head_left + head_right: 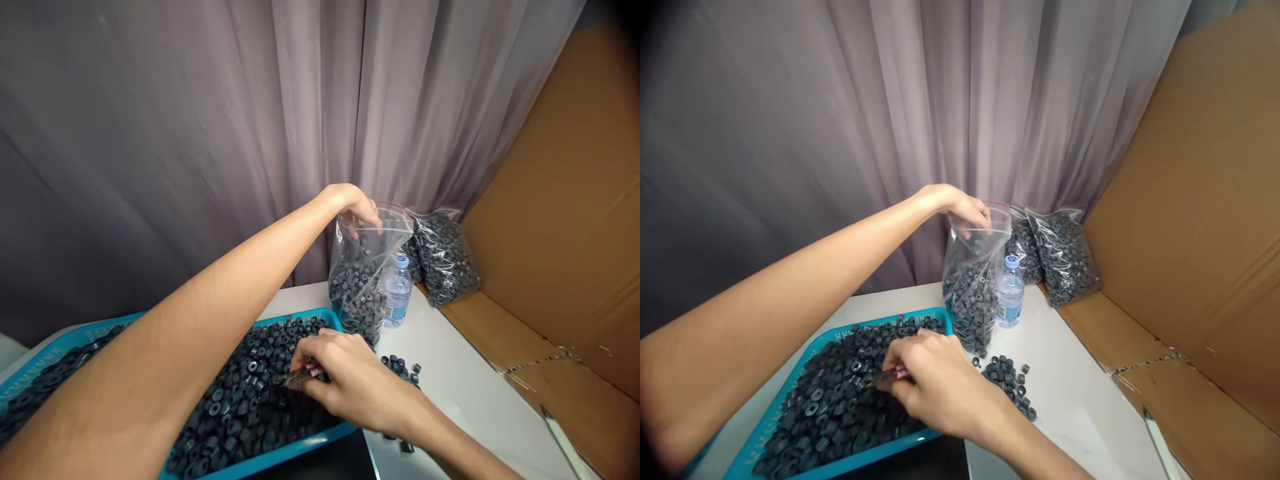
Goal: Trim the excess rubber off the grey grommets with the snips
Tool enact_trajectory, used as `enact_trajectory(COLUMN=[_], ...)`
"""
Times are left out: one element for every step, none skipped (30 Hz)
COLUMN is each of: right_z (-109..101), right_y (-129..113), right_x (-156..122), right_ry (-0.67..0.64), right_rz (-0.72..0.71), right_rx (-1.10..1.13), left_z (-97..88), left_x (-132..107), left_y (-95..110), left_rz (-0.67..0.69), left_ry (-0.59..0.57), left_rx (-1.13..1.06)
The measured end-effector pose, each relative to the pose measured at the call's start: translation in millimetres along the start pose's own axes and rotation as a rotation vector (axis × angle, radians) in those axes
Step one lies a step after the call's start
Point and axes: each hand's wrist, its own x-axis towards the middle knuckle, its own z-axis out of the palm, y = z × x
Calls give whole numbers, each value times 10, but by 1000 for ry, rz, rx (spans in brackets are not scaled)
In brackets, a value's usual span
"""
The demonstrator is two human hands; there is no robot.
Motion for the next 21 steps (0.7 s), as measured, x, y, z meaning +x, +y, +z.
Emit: enact_trajectory(right_z=[35,74,113,146,169,183,187,184,178,171,169,172,183,202,228,258,290,322,353,380,404], right_y=[13,30,51,80,116,160,211,267,324,378,426,464,491,505,508,502,489,472,455,438,423], right_x=[-14,-37,-71,-119,-182,-260,-350,-450,-555,-657,-752,-834,-899,-947,-977,-995,-1002,-1004,-1004,-1006,-1010], right_ry=[28,58,87,112,138,163,187,217,247,277,312,349,384,410,421,419,405,392,384,389,402], right_rz=[4,6,8,12,20,31,45,64,80,101,114,116,108,86,52,10,-34,-71,-91,-89,-70], right_rx=[12,23,32,39,44,48,55,65,80,105,130,150,162,163,157,146,135,127,122,118,116], left_z=[-6,-16,-25,-28,-19,10,64,148,266,418,601,808,1030,1257,1475,1675,1849,1991,2100,2179,2232], left_x=[-19,-45,-85,-144,-231,-350,-502,-687,-896,-1120,-1346,-1561,-1754,-1918,-2049,-2146,-2213,-2255,-2278,-2289,-2292], left_y=[-21,-38,-53,-67,-85,-111,-148,-201,-271,-356,-452,-554,-654,-747,-825,-886,-929,-955,-968,-972,-972], left_rz=[20,52,93,140,188,247,307,363,470,522,502,425,347,263,186,121,78,52,34,20,8], left_ry=[7,34,82,142,209,293,378,468,619,695,699,648,555,433,316,214,134,92,81,82,91], left_rx=[25,47,62,71,74,69,56,39,2,-63,-151,-256,-371,-478,-585,-697,-798,-880,-954,-1016,-1065])
